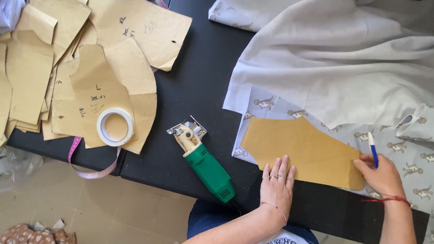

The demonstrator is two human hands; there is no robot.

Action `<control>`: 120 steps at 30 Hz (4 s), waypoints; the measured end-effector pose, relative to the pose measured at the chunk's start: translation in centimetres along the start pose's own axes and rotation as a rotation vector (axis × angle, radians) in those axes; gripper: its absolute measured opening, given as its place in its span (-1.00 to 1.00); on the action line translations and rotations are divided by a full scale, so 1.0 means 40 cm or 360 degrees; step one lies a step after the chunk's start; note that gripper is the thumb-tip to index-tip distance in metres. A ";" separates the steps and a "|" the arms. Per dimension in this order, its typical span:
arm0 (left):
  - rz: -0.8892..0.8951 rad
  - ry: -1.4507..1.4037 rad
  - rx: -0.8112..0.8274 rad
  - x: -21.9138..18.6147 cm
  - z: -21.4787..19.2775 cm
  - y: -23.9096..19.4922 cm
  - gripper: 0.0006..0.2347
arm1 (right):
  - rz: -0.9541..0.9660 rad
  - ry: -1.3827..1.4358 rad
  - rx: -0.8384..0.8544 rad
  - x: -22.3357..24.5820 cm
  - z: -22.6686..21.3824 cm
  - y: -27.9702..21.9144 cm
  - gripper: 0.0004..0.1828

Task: Tracing garment patterns onto fabric with a pen and cutting them out using an electric rotary cutter

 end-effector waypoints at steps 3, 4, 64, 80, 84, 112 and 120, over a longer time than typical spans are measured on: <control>-0.0022 0.0098 0.0170 -0.013 0.005 -0.016 -0.46 | 0.0257 0.0317 -0.0151 -0.022 -0.013 -0.058 -0.50; -0.0027 0.0059 0.0174 -0.016 0.008 -0.019 -0.46 | 0.0324 0.0380 -0.0158 -0.020 -0.017 -0.070 -0.44; 0.0592 -0.1551 0.0409 -0.095 0.613 -0.546 -0.71 | 0.2879 0.2009 0.0101 -0.359 2.120 -1.592 -0.52; 0.0687 -0.2149 -0.0835 0.176 -0.051 -0.432 -0.83 | -0.0820 0.1073 -0.0746 0.417 0.243 -0.760 -0.65; 0.0289 -0.1816 -0.1433 0.487 -0.191 -0.371 -0.78 | -0.0778 0.0777 -0.0762 0.643 0.221 -0.608 -0.61; 0.0225 0.0103 -0.1785 0.212 -0.198 -0.161 -0.69 | 0.0753 0.1104 0.0355 -0.164 0.106 -0.494 -0.60; 0.1092 0.0158 -0.0976 -0.192 -0.013 0.046 -0.60 | 0.0824 0.0638 0.0522 -0.159 0.038 -0.433 -0.49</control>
Point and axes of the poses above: each hand's wrist, its own y-axis towards the middle knuckle, its own z-axis out of the palm, x = y × z, the point moved 6 cm from there along y, towards the middle knuckle, and after that the axes turned 10 degrees about -y, right-handed, at the moved point
